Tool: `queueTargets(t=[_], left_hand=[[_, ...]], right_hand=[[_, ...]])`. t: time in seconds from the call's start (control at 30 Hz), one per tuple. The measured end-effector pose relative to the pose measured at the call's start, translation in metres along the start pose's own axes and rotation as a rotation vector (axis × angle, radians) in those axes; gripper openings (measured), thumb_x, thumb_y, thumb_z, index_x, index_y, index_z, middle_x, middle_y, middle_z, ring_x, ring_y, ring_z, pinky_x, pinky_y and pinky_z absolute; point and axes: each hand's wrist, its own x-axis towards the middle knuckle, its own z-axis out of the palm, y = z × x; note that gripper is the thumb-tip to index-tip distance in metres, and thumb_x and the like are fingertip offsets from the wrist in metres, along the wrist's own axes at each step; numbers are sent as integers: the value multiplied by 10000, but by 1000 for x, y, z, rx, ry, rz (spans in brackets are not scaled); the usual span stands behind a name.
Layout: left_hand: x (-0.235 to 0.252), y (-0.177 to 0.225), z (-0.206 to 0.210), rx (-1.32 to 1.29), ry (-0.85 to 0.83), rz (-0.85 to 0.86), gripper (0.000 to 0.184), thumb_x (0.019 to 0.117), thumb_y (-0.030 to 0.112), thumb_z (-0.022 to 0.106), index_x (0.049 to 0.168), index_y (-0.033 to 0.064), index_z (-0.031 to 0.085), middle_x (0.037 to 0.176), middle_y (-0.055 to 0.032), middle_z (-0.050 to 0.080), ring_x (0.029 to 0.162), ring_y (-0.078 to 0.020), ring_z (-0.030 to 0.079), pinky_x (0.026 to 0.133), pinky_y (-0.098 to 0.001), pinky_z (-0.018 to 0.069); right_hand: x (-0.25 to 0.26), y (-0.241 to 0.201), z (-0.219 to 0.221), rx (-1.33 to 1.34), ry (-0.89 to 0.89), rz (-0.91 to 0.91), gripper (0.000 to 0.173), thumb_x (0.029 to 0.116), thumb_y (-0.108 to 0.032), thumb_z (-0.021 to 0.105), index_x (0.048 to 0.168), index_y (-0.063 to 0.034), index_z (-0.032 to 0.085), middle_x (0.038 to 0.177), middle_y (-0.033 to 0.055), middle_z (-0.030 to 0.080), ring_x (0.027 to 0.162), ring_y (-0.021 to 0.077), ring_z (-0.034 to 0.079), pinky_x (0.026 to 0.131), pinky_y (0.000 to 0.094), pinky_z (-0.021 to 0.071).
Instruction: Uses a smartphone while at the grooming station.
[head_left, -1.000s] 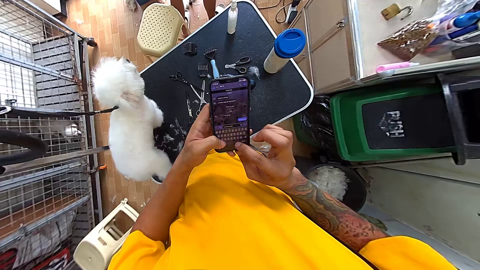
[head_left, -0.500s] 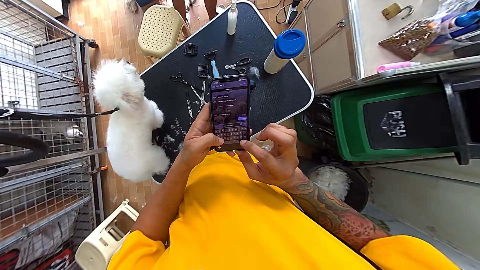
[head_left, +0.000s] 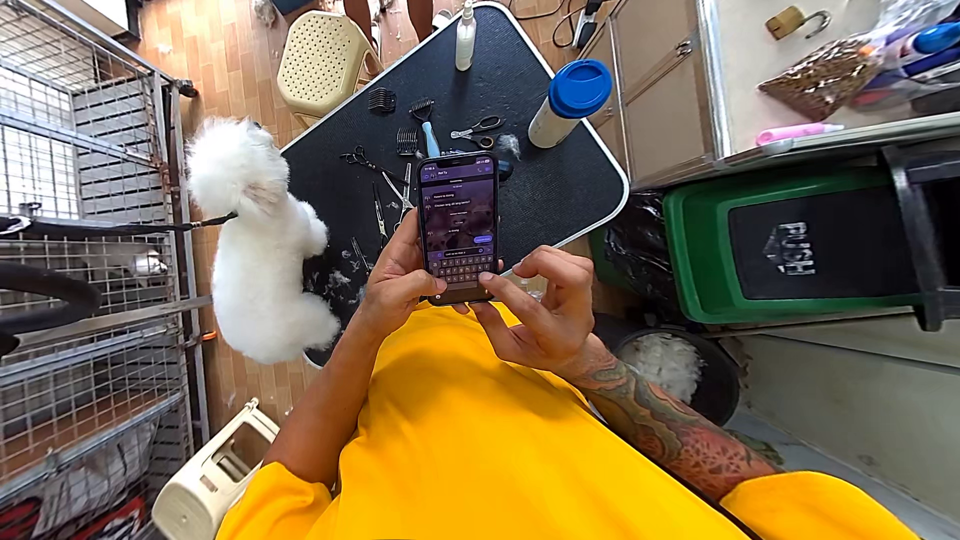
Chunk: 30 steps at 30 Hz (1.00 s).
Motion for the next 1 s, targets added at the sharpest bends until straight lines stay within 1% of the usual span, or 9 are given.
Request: queueTargets(t=[0.1, 0.27, 0.3, 0.4, 0.5, 0.57, 0.67, 0.8, 1.0], left_hand=[[0, -1, 0, 0, -8, -4, 725, 801, -85, 505, 1480, 108, 336, 1276, -114, 598, 1027, -191, 678, 757, -375, 625], [-1, -3, 0, 12, -12, -13, 721, 804, -89, 509, 1475, 110, 340, 1277, -107, 603, 1044, -180, 674, 810, -373, 613], [-1, -3, 0, 9, -8, -13, 715, 803, -92, 510, 1471, 106, 347, 1275, -119, 604, 1038, -195, 680, 786, -383, 623], [-1, -3, 0, -9, 2, -18, 708, 812, -95, 512, 1471, 106, 350, 1285, -145, 596, 1038, -230, 683, 762, -410, 630], [-1, -3, 1, -15, 7, -14, 723, 812, -101, 511, 1479, 121, 342, 1279, -145, 599, 1006, -236, 694, 699, -407, 638], [-1, -4, 1, -19, 7, -17, 718, 814, -106, 508, 1472, 126, 342, 1274, -141, 599, 998, -233, 696, 680, -403, 637], [-1, -4, 1, -18, 3, -16, 720, 814, -106, 504, 1477, 120, 340, 1275, -139, 597, 1002, -227, 692, 681, -392, 636], [-1, -4, 1, 7, 9, -23, 719, 805, -102, 505, 1470, 127, 355, 1273, -117, 599, 1031, -205, 684, 734, -392, 632], [-2, -6, 2, 3, 14, -22, 731, 809, -92, 522, 1483, 131, 350, 1274, -113, 601, 1022, -200, 685, 754, -389, 630]], right_hand=[[-1, 0, 0, -6, -37, 16, 356, 927, -316, 754, 1249, -172, 707, 1225, 93, 513, 1168, 228, 494, 1021, 412, 424], [0, 0, -1, -35, -41, 41, 467, 916, -351, 756, 1324, -149, 651, 1233, 101, 514, 1160, 230, 503, 1011, 407, 433], [-1, 0, -2, -31, -42, 41, 465, 917, -347, 757, 1324, -148, 654, 1234, 101, 513, 1159, 228, 501, 1010, 407, 431], [-3, 0, -1, -10, -11, 19, 405, 912, -318, 772, 1278, -172, 678, 1210, 78, 510, 1144, 209, 505, 1006, 400, 437], [-6, 1, 0, 7, 10, -9, 305, 909, -276, 787, 1189, -171, 723, 1209, 81, 518, 1154, 216, 508, 1020, 408, 440], [-7, 1, 0, 11, 6, -13, 251, 914, -251, 781, 1147, -168, 740, 1211, 81, 522, 1162, 220, 503, 1020, 407, 436], [-8, 0, 0, 13, -4, -7, 254, 911, -238, 780, 1156, -177, 745, 1215, 84, 520, 1165, 224, 499, 1025, 414, 431], [-7, -1, 0, 16, -14, -2, 276, 916, -246, 774, 1182, -179, 741, 1227, 88, 513, 1176, 229, 492, 1033, 420, 424], [-7, -1, -1, 25, -26, 6, 302, 924, -250, 757, 1215, -181, 723, 1227, 86, 510, 1173, 225, 492, 1027, 416, 425]])
